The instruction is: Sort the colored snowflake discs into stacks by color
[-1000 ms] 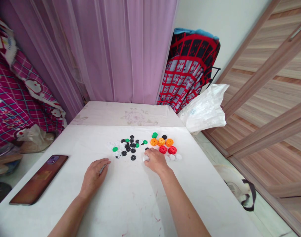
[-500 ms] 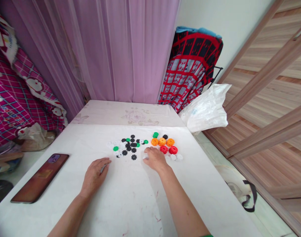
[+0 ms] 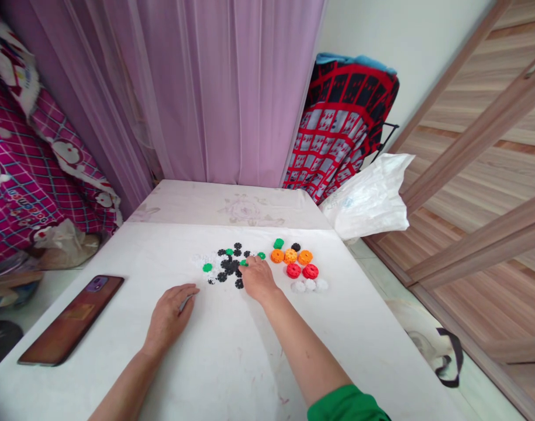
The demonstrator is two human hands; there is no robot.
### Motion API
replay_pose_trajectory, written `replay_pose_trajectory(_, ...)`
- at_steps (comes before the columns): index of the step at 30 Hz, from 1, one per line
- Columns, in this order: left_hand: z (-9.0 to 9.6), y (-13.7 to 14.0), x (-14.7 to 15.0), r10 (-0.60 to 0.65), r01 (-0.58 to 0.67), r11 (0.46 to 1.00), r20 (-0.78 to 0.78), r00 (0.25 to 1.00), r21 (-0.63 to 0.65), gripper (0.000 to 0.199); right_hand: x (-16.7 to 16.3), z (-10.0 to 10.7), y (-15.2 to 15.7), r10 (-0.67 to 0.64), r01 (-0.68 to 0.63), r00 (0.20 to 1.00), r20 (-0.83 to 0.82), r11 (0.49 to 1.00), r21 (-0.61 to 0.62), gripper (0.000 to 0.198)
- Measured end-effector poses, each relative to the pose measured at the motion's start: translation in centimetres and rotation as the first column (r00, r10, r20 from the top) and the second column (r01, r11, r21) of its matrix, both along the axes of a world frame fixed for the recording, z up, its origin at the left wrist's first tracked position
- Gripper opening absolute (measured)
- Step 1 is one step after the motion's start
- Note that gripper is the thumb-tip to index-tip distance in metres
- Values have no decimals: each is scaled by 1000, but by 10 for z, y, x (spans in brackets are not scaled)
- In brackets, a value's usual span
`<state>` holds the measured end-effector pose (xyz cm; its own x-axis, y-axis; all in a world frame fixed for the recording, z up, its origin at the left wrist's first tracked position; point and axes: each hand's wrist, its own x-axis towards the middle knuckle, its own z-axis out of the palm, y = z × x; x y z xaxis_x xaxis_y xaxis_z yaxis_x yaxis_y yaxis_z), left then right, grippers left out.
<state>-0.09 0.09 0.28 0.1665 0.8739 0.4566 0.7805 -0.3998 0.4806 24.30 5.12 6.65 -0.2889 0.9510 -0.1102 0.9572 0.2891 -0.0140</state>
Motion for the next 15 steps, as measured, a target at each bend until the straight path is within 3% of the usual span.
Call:
replay_pose_trajectory(4, 0, 0, 1, 11, -11, 1000, -6, 1000, -6, 24, 5, 4, -4, 15, -16, 999, -47, 1000, -24, 32)
replay_pose_trajectory(9, 0, -1, 0, 6, -6, 1000, -16, 1000, -6, 25, 5, 1, 12, -121, 120, 993, 8, 992, 31, 34)
replay_pose_trajectory(15, 1, -1, 1, 12, -12, 1000, -9, 1000, -1, 24, 6, -7, 1, -70, 69, 997, 36, 997, 24, 35)
